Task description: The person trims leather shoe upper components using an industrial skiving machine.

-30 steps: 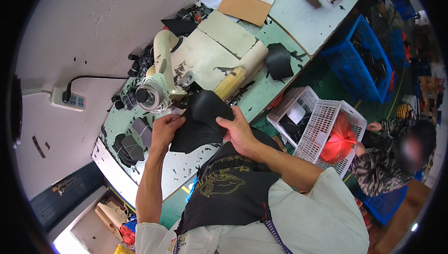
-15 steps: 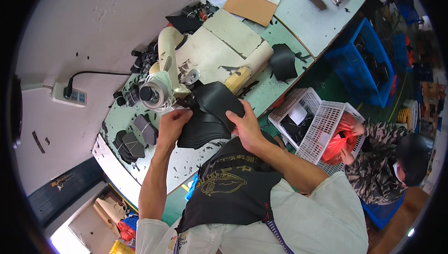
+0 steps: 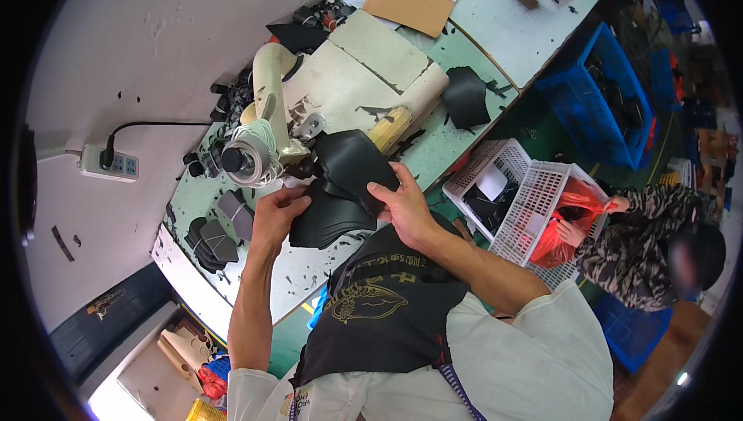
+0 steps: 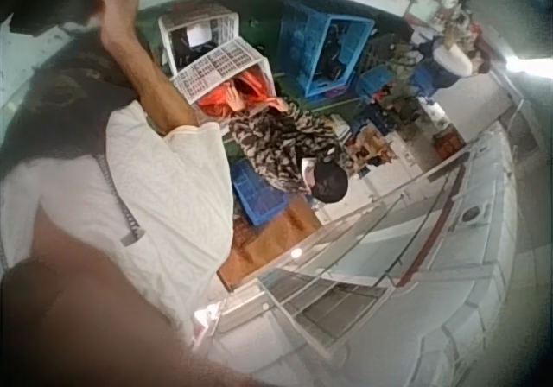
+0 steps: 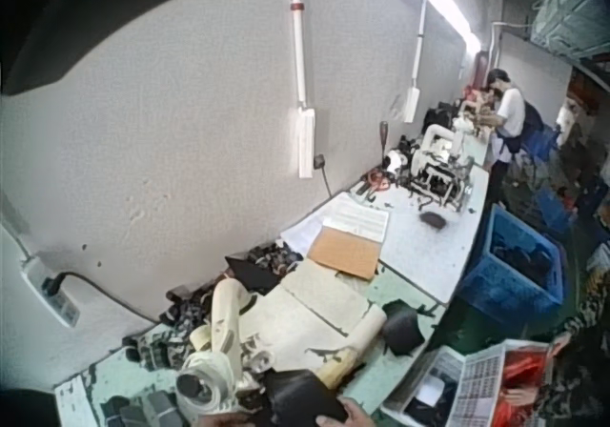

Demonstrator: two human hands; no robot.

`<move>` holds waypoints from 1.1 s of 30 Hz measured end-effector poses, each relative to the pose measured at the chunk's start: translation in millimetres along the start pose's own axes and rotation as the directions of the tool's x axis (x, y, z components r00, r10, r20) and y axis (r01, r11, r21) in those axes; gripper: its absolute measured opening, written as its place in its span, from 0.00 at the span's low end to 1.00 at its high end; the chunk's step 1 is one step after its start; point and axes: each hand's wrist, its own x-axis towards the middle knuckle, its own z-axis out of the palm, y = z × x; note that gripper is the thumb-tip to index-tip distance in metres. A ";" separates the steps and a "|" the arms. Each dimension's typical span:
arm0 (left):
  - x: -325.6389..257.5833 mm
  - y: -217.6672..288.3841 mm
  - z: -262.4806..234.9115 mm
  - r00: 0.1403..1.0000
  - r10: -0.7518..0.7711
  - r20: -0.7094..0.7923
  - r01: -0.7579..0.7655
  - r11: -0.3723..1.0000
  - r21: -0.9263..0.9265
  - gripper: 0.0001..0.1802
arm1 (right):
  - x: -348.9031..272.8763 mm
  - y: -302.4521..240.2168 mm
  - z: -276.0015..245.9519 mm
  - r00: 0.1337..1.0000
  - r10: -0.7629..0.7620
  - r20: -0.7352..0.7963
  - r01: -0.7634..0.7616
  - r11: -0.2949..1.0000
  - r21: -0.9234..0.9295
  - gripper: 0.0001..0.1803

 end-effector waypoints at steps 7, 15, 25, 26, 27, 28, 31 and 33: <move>8.4 12.9 7.4 0.991 0.083 -0.105 -0.046 0.947 0.319 0.16 | 1.4 -5.8 2.9 0.999 -0.032 -0.025 0.033 0.998 0.049 0.23; 8.4 10.5 0.3 0.997 -0.019 -0.070 0.036 0.967 0.252 0.16 | 0.9 2.7 0.1 0.999 0.022 0.033 -0.025 0.996 0.080 0.23; 9.0 6.0 -1.4 0.998 0.007 -0.066 0.010 0.965 0.264 0.18 | 1.8 1.8 -2.0 1.000 0.013 0.019 -0.015 0.996 0.084 0.24; 10.4 7.7 1.5 0.997 0.005 -0.071 0.014 0.965 0.261 0.18 | 1.4 -1.2 -0.7 1.000 -0.003 0.021 0.001 0.995 0.100 0.24; 11.0 10.8 8.9 0.992 0.060 -0.112 -0.030 0.966 0.256 0.17 | 1.6 -3.3 -0.4 1.000 -0.020 0.022 0.017 0.993 0.117 0.24; 12.8 15.5 17.1 0.982 0.119 -0.148 -0.078 0.963 0.257 0.16 | 3.8 -4.8 -3.1 1.000 -0.021 0.023 0.018 0.993 0.118 0.24; 6.8 10.3 10.0 0.978 0.167 -0.121 -0.136 0.963 0.234 0.16 | 6.4 -5.7 -8.2 0.998 -0.062 0.026 0.059 0.993 0.103 0.24; 2.1 -1.5 2.7 0.998 0.025 -0.065 -0.023 0.999 0.032 0.15 | 2.5 -4.2 -4.6 0.999 -0.040 0.018 0.039 0.997 0.072 0.23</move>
